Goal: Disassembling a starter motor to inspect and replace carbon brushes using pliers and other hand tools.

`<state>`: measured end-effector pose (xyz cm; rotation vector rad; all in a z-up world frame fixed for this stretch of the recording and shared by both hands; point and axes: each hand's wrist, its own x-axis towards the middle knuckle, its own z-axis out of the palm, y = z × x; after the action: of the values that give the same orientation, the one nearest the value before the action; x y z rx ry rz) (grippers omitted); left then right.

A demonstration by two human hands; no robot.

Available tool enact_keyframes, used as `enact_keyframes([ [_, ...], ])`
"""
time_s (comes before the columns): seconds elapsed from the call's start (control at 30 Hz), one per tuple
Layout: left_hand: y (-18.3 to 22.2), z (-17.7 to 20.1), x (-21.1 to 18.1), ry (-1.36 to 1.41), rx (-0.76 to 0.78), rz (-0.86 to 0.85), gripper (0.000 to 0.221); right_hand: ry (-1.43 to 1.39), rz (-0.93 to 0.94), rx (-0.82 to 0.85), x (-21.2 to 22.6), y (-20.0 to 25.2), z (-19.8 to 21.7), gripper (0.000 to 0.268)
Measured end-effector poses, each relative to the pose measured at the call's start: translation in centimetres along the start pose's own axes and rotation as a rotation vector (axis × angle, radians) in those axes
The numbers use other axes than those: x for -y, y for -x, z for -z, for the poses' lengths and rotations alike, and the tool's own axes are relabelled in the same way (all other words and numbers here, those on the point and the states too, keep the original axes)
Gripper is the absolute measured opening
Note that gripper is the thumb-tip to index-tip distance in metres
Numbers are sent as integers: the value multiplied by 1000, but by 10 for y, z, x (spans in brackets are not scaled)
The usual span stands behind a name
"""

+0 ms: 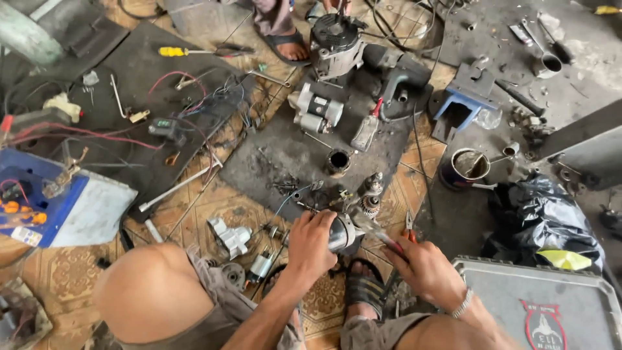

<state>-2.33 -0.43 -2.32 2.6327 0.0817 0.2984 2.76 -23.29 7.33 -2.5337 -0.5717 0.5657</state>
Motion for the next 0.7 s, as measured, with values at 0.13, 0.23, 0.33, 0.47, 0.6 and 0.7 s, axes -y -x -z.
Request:
enact_keyframes([
  [0.13, -10, 1, 6, 48, -28, -7, 70, -147, 22, -132, -28, 11, -8, 40],
  [0.23, -13, 15, 5, 220, 125, 169, 84, -159, -65, -136, -29, 18, -1, 23],
  [0.33, -21, 28, 0, 692, 171, 305, 92, -169, -61, -141, -44, 25, -6, 14],
  [0.47, -23, 26, -8, 1275, 207, 699, 72, -278, 337, -382, -74, 28, -41, 17],
  [0.6, -23, 30, -17, 1542, 227, 907, 49, -205, 258, -180, -84, 15, -55, 48],
  [0.7, -21, 18, -8, 1574, 235, 921, 42, -82, 94, -106, -71, 13, -45, 14],
])
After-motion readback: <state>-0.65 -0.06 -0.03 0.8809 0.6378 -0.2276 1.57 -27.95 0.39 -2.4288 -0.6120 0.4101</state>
